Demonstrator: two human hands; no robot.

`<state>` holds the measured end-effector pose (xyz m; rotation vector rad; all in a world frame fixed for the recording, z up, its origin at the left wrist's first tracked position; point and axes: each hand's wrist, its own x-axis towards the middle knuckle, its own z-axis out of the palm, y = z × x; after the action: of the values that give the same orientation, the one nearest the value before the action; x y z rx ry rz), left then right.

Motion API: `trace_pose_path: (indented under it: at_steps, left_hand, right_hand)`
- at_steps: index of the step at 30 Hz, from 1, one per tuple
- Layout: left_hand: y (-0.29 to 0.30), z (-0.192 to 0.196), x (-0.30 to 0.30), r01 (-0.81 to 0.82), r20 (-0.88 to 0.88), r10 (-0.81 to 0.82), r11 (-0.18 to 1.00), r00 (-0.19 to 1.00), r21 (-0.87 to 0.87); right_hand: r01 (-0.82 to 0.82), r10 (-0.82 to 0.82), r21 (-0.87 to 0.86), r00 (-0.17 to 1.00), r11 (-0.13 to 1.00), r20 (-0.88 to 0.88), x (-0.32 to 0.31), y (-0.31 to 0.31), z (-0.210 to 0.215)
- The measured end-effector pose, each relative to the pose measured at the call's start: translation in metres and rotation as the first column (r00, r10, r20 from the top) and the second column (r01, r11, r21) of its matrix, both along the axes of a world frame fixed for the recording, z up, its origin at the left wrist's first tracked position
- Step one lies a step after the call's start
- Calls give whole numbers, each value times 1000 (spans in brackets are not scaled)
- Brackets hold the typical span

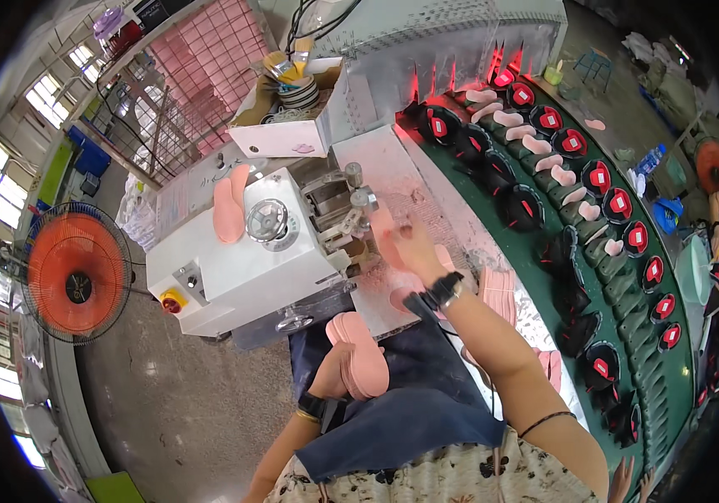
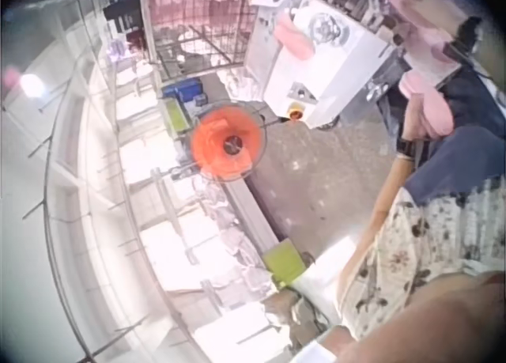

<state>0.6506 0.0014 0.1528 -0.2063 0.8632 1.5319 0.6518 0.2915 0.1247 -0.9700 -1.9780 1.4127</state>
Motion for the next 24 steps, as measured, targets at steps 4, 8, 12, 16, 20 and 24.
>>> trace_pose_path:
  at_steps: [4,8,12,16,20,24]
  left_hand:
    - [-8,6,0,-17,-2,17,1000,1000,-19]
    - [-32,-8,-6,-50,-60,49,999,997,-9]
    - [-55,-43,-9,-143,-51,139,987,989,-80]
    - [-45,-16,-5,-148,-50,143,984,988,-96]
    - [-24,-8,-8,-2,-158,-29,982,987,-191]
    - [-31,-17,3,-6,-71,-8,980,997,-197]
  right_hand:
    - [-4,5,57,1000,998,-21,-4,13,17]
    - [12,-76,572,993,820,88,14,32,48]
    - [-78,-33,433,969,898,243,10,30,59]
    - [2,13,-118,993,993,119,-42,19,34]
    - [237,-250,-103,958,966,-138,-64,82,-50]
    - [217,-362,-380,857,899,-367,21,85,32]
